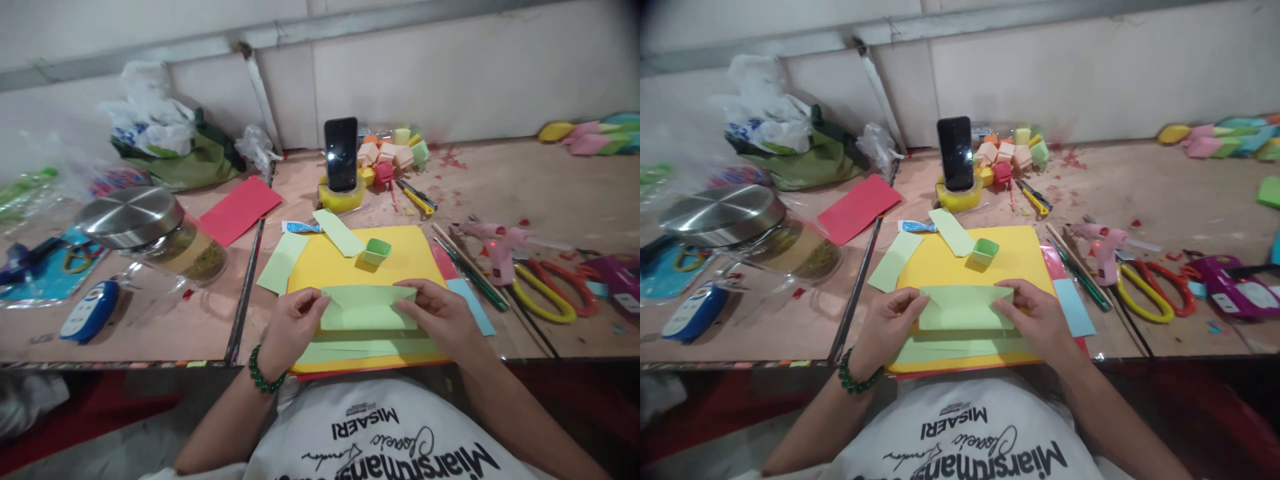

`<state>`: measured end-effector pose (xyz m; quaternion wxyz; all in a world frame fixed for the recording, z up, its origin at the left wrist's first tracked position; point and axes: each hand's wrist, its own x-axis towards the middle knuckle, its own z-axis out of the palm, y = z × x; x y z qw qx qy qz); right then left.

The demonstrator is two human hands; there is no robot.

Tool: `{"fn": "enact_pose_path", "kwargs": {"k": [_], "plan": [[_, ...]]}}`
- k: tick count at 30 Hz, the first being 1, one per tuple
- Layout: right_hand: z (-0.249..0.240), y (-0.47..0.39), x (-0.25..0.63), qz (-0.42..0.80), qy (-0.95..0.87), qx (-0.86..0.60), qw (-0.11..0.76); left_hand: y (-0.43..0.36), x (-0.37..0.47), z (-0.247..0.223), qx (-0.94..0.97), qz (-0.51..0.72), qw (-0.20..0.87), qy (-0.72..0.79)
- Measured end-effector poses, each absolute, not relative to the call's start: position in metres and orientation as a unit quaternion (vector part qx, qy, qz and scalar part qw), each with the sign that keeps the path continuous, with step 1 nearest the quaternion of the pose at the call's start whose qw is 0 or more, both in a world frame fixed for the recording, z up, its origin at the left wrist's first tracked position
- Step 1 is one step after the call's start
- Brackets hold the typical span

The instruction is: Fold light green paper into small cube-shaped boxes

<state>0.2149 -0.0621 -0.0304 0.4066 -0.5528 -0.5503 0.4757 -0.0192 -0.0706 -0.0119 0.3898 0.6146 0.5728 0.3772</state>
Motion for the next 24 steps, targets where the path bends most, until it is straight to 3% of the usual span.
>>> {"fn": "enact_pose_path", "kwargs": {"k": [16,24], "plan": [[-0.0361,-0.0595,0.2149,0.496,-0.507,-0.547,0.445,-0.0721,-0.0188,-0.0061,0.651,0.356,0.342,0.577],[-0.0376,-0.0621,0.2165,0.435,-0.558,-0.555,0.437,-0.0734,-0.0173,-0.0060,0.676,0.344,0.304,0.576]]}}
